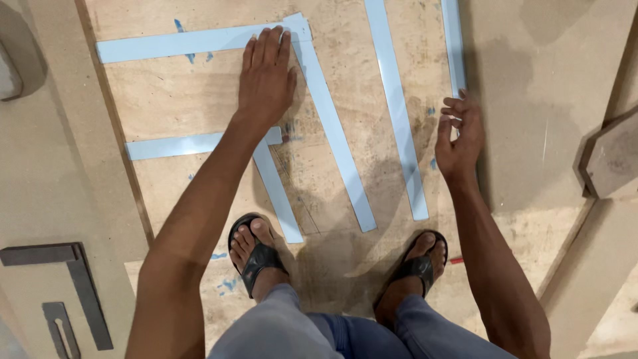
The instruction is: The person applies glue to thin wood strips and presses them onto a large wooden board to create a pattern, using their hands to align and secure each strip.
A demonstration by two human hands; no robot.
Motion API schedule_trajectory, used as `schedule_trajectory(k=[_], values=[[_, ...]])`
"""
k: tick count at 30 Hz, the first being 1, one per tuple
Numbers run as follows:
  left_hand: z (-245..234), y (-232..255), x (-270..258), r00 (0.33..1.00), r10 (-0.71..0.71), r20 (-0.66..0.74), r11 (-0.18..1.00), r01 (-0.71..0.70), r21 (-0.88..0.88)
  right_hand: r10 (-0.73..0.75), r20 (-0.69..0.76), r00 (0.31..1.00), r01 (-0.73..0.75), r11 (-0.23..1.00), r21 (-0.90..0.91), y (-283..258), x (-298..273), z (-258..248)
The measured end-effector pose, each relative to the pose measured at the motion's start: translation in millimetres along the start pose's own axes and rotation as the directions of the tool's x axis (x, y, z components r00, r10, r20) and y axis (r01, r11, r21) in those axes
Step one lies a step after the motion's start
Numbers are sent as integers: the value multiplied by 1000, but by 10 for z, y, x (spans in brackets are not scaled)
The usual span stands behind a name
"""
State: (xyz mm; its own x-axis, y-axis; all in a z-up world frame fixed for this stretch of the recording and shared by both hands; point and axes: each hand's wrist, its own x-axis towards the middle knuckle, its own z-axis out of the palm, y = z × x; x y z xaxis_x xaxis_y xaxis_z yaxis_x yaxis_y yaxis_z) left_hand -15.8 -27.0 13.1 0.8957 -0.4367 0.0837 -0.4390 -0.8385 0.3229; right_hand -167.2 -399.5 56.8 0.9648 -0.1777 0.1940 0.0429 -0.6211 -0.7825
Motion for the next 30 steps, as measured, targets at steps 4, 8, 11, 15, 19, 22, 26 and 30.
schedule_trajectory(k=[4, 8, 11, 15, 19, 22, 26, 30], values=[[102, -28, 110, 999, -45, 18, 999, 44, 26, 29, 56, 998, -29, 1000, 5, 65, 193, 206], [175, -26, 76, 999, -23, -38, 1000, 23, -1, -90, 60, 994, 95, 993, -74, 171, 264, 263], [165, -68, 94, 999, -41, 10, 999, 41, 3, -108, 74, 991, 115, 988, -100, 247, 400, 287], [160, -98, 132, 997, -42, -60, 999, 41, -25, -134, 84, 987, 142, 984, -105, 316, 590, 356], [117, -133, 172, 995, -64, -80, 997, 61, -41, -113, 60, 992, 115, 993, -27, 310, 787, 489], [58, -126, 149, 995, -39, -94, 996, 31, -79, -164, 30, 986, 165, 986, -33, 307, 871, 523], [96, 134, -48, 997, 70, -41, 991, -74, -110, -149, 102, 984, 148, 989, 20, 313, 661, 338], [134, 440, -244, 984, 175, 30, 971, -167, -171, -214, 268, 939, 247, 964, -98, 146, 377, 205]])
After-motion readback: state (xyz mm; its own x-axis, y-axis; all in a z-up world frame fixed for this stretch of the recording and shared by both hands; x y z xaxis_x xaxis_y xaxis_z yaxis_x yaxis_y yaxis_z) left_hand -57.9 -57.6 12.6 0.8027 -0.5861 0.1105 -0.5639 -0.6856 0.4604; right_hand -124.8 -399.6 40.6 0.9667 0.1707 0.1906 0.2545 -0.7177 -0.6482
